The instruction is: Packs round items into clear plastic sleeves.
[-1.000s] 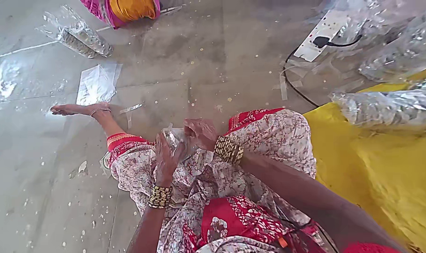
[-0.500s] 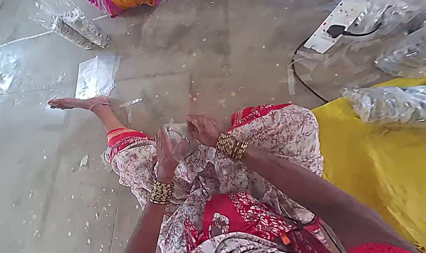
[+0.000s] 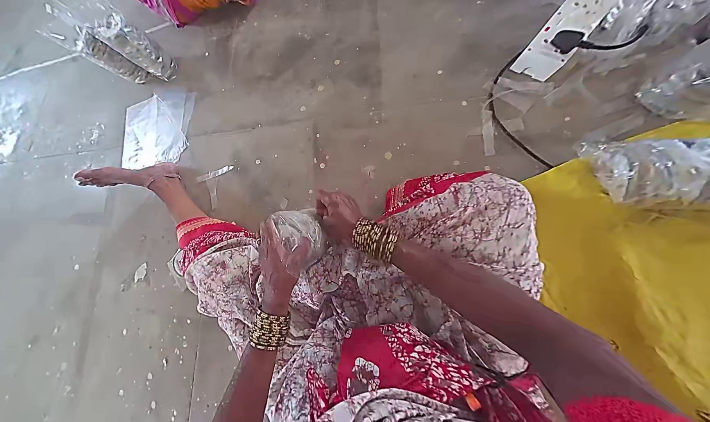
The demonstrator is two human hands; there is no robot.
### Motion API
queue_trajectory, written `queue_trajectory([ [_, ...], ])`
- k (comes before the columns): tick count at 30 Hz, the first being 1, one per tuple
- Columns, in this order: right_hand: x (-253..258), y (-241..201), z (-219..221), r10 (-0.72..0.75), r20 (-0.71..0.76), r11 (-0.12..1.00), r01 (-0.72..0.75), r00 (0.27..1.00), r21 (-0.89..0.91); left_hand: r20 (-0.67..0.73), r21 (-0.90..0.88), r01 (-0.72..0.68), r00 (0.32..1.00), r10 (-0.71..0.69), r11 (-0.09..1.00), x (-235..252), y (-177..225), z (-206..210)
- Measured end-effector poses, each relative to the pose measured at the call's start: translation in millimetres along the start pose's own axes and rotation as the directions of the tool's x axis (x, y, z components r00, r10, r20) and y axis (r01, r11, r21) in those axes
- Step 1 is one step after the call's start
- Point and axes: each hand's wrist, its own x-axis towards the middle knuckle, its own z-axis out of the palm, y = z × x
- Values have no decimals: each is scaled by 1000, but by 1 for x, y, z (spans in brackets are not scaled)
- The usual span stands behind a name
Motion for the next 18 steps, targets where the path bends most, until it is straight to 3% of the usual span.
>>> queue_trajectory([
  [1, 2, 1, -2, -6, 19, 1000, 6, 1000, 7, -8, 1, -8, 1000, 8, 1000, 1, -1, 0],
  [5, 13, 12, -7, -18, -153, 995, 33, 988, 94, 10, -17, 41, 999, -41, 999, -4, -1, 1],
  [8, 9, 16, 2, 35, 57, 999, -34, 998, -15, -32, -6, -83, 996, 83, 996, -4, -1, 2],
  [12, 18, 29, -15, 17, -193, 993, 6, 981, 117, -16, -49, -77, 997, 77, 996, -3, -8, 4],
  [15, 18, 41, -3, 60, 60, 998, -59, 996, -16, -6, -26, -81, 997, 81, 996, -4, -2, 2],
  [16, 19, 42, -4, 67, 84, 998, -66, 994, -18, -1, -15, -98, 995, 98, 995, -2, -1, 2],
  [18, 24, 46, -12, 48, -53, 996, -43, 997, 77, 1, -21, -85, 996, 85, 996, -1, 0, 3],
])
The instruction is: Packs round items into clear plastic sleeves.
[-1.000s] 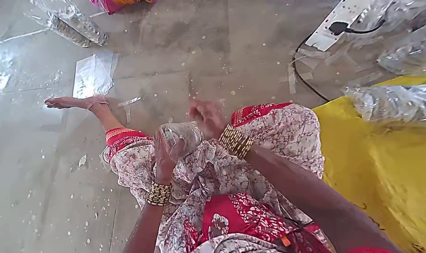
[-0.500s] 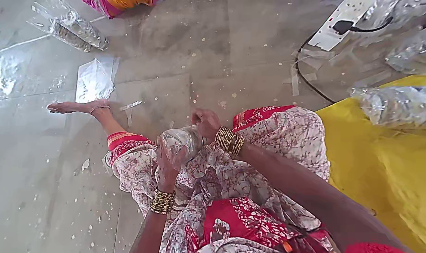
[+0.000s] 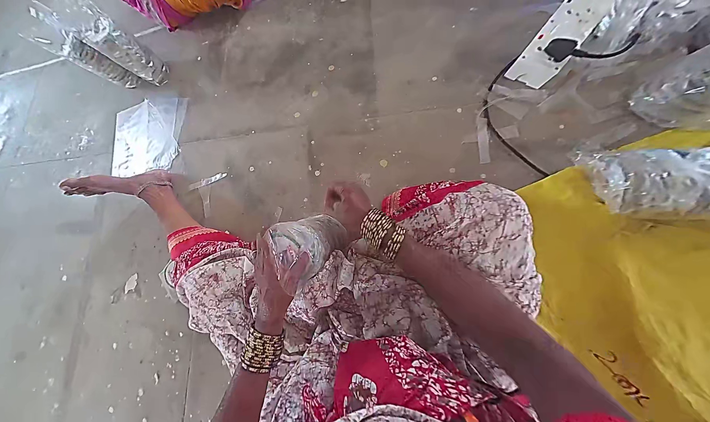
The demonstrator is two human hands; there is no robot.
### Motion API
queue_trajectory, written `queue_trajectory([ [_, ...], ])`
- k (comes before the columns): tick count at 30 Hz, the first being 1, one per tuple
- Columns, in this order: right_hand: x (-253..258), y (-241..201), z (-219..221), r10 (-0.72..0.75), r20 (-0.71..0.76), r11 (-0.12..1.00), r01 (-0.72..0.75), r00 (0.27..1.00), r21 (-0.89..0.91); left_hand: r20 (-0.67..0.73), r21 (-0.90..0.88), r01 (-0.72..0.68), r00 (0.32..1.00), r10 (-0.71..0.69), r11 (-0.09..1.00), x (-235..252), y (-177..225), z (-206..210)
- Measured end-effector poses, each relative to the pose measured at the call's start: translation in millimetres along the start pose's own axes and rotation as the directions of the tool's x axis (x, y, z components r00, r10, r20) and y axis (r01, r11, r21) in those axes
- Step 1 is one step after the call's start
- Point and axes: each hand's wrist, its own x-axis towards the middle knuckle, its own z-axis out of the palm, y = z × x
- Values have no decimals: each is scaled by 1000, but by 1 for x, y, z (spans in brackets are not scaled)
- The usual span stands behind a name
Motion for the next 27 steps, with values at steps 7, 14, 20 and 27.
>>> queue_trajectory([
  [7, 7, 8, 8, 13, -13, 999, -14, 1000, -39, -12, 4, -50, 999, 50, 999, -4, -3, 1],
  [14, 13, 25, 11, 66, 8, 998, -66, 998, -17, -34, 20, -110, 993, 111, 994, -6, -2, 6],
  [20, 8, 21, 9, 140, 87, 989, -135, 986, -64, -29, 16, -104, 994, 105, 994, -8, 1, 6],
  [27, -9, 15, 8, 120, 42, 992, -119, 992, -37, -23, 40, -110, 994, 111, 993, -9, 9, 7],
])
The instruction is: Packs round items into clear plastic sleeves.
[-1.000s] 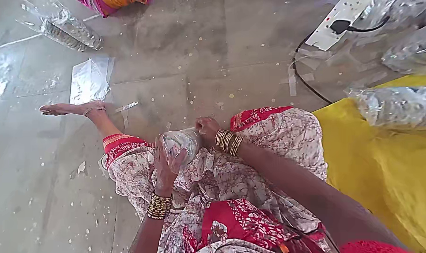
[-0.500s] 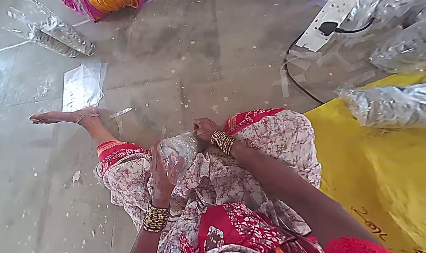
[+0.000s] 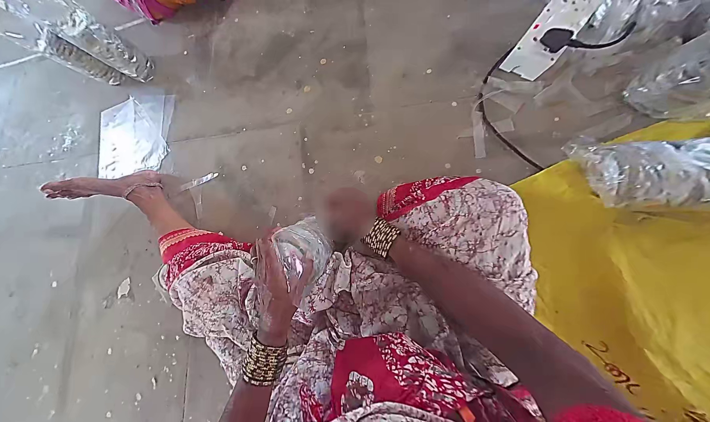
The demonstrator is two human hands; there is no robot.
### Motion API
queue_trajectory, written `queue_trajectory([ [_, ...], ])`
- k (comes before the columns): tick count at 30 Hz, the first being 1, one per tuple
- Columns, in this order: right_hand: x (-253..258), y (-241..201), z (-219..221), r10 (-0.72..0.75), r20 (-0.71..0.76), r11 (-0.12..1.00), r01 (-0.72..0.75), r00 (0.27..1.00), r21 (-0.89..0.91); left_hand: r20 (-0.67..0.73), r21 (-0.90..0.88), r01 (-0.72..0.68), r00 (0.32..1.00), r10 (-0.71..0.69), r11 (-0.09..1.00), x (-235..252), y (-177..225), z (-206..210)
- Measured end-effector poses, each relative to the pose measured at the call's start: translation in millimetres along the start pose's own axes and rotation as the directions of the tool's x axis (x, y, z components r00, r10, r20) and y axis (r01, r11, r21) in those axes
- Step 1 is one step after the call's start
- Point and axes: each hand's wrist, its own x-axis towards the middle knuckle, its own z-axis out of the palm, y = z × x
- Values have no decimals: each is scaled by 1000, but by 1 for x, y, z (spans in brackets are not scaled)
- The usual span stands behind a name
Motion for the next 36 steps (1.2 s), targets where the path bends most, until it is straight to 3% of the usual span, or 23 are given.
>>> queue_trajectory([
  [3, -17, -19, -7, -65, -168, 988, 87, 984, 131, -10, -25, 19, 1000, -19, 999, 0, 1, 1],
  [6, -33, -32, -2, -125, 69, 992, 126, 990, -3, 3, 17, 13, 1000, -13, 1000, 0, 4, 2],
  [7, -32, -32, -6, -137, 61, 991, 137, 989, 3, 11, 32, 3, 1000, -3, 999, -1, 4, 1],
  [10, -25, -31, -20, -205, -172, 959, 233, 964, 163, -8, 43, -39, 999, 39, 998, -3, 6, 0],
  [11, -27, -33, -19, -221, -173, 954, 250, 960, 168, -25, 46, -49, 998, 50, 998, -5, 8, 1],
  [14, -34, -36, -9, -225, 92, 973, 220, 970, 63, -28, 70, -94, 995, 96, 993, -3, 9, 2],
  [18, -19, -29, -14, -234, -54, 953, 240, 971, 185, -4, 74, -98, 995, 98, 992, -4, 6, 4],
  [22, -20, -26, -4, -188, 52, 980, 183, 981, 82, 8, 68, -126, 992, 126, 990, 1, 7, 3],
  [25, -14, -21, -18, -158, -164, 960, 190, 974, 205, -19, 57, -168, 985, 169, 984, -1, 2, 5],
  [29, -17, -10, -5, -137, 72, 989, 133, 988, 62, -12, 86, -171, 985, 172, 982, 5, 7, 5],
  [33, -11, -1, -15, -100, -113, 976, 120, 989, 184, 9, 80, -157, 988, 156, 984, 5, 8, 4],
  [36, -18, 7, -2, -98, 15, 992, 97, 995, 82, 26, 84, -169, 986, 167, 982, 8, 12, 4],
])
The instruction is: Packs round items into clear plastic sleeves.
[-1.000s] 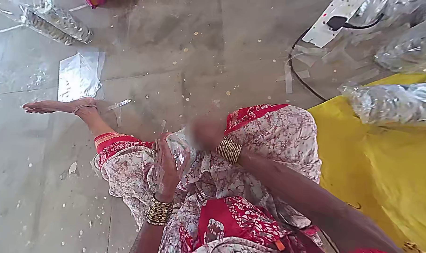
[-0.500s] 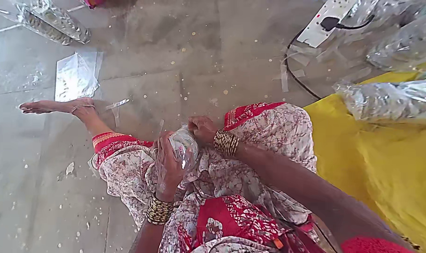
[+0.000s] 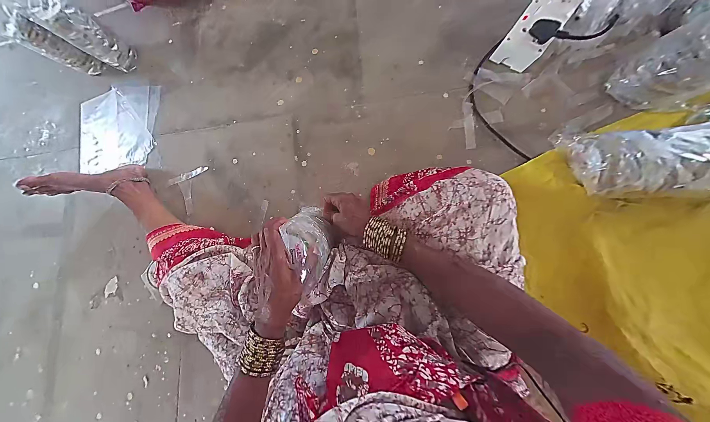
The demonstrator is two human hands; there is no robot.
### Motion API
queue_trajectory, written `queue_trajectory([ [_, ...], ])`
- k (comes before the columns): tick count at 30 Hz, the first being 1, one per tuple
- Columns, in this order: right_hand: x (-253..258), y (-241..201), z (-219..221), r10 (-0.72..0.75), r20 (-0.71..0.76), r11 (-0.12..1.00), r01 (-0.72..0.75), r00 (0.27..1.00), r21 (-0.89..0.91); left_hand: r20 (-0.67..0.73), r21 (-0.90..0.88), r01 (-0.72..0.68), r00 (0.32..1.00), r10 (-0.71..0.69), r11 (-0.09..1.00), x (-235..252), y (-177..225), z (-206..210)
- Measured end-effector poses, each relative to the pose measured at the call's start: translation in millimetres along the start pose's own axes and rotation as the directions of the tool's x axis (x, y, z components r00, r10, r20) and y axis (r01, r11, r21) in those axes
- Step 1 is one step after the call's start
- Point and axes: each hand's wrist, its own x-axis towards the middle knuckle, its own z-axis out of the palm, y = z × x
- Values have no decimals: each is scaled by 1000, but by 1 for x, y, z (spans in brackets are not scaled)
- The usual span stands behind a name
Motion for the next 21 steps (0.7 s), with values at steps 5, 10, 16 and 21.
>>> queue_trajectory([
  [5, 0, 8, -1, 22, -93, 999, -18, 995, 38, 22, 11, 15, 1000, -15, 1000, 0, 3, 1],
  [10, 6, 10, -5, 32, -243, 997, -14, 970, 77, 8, 21, -15, 1000, 15, 1000, 0, -2, 2],
  [16, 17, -2, -18, -1, -145, 1000, 4, 989, 18, 29, 17, -5, 1000, 4, 1000, -5, -4, 5],
  [21, 27, -23, -7, -120, 124, 977, 139, 985, -162, -3, -62, -86, 996, 86, 994, -5, -5, 11],
])
